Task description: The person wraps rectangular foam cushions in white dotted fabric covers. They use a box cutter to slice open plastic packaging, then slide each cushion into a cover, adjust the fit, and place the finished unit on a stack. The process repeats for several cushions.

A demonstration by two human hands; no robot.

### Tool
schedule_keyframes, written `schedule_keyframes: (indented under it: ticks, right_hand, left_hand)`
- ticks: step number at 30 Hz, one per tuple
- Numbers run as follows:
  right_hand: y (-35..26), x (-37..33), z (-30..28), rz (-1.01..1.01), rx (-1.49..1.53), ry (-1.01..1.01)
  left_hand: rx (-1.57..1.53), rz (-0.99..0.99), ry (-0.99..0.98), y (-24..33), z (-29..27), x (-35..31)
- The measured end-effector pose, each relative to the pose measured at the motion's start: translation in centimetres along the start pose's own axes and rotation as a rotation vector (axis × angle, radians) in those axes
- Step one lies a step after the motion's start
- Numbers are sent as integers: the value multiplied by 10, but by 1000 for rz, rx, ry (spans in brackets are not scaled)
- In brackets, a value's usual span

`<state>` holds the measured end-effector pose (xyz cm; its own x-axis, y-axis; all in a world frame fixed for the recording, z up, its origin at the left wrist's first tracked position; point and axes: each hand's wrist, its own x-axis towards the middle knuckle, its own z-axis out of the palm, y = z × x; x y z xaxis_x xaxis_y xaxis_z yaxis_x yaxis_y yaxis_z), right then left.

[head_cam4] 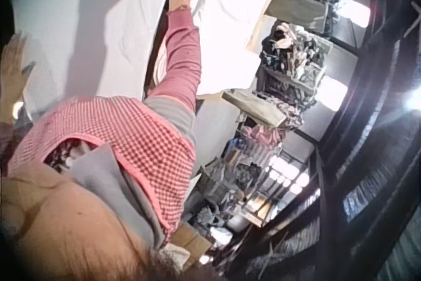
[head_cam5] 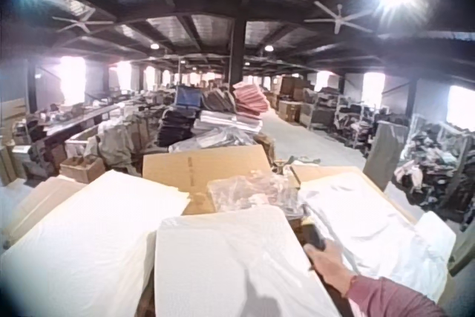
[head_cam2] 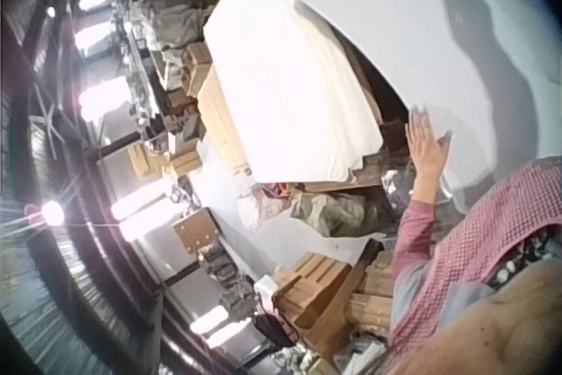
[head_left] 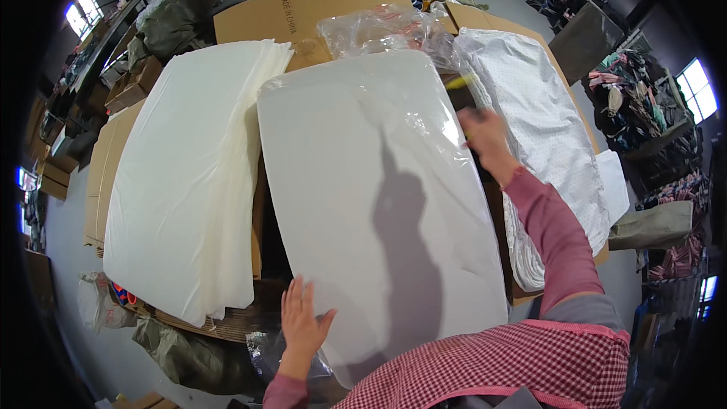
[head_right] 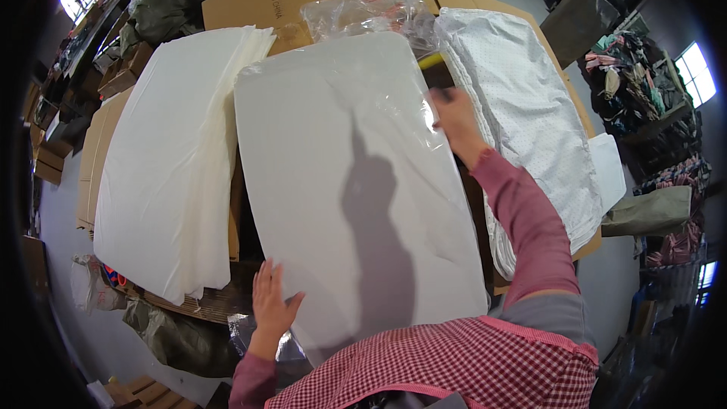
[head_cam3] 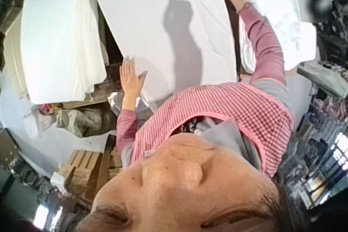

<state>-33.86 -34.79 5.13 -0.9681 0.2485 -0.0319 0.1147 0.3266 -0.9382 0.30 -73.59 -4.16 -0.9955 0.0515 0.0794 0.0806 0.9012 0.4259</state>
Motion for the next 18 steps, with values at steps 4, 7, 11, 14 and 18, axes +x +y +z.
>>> schedule_keyframes:
  ticks: [4,7,11,14,18]
  right_hand:
    - [-57,23,-133,-266,502,726]
    - [-39,29,-121,-105,301,442]
    - [16,28,36,-177,-521,-163]
    - [29,23,115,-411,-700,-297]
    - [25,51,131,-538,-957,-93]
  left_hand:
    - [92,109,-13,12,32,81]
    - [230,73,-96,14,39,167]
    - [181,86,243,2,47,255]
    - [144,41,355,-7,54,275]
    - [55,43,431,-13,59,272]
